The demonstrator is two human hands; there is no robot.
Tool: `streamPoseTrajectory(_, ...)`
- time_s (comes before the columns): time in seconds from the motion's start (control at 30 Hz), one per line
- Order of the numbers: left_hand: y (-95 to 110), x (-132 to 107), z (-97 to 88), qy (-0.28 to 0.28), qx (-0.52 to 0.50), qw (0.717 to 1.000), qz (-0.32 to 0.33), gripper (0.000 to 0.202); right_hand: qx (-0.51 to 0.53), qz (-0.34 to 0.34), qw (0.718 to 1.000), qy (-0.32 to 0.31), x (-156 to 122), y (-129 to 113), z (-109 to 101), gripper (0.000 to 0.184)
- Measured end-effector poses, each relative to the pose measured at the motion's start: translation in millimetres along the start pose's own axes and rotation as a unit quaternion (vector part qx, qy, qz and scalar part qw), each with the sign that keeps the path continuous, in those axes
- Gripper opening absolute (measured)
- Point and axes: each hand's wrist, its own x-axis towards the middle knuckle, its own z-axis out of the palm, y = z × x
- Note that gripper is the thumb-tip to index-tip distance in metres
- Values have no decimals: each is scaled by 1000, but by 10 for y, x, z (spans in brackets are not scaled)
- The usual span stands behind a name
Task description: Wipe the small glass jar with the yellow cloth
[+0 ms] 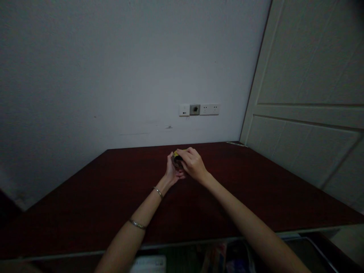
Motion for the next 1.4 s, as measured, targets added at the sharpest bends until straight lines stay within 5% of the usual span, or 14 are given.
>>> streamPoseTrajectory(0.3, 56, 8, 94, 44, -117, 976, 178, 39, -9, -59, 998, -5, -80, -227, -38, 30)
streamPoseTrajectory(0.6, 55, -56, 48, 6, -11, 998, 54, 62, -14, -27, 1000, 8, 28, -47, -152, 31)
streamPoseTrajectory(0.87, 107, -25, 106, 28, -95, 976, 194, 42, -4, -54, 999, -6, -69, -276, -70, 29)
streamPoseTrajectory(1.17, 104, -57, 21, -2, -1, 997, 74, 61, -12, -15, 1000, 23, 50, -54, -115, 33)
streamPoseTrajectory(1.4, 138, -31, 72, 32, -53, 981, 183, 49, 10, -27, 1000, 2, -151, -283, -77, 34)
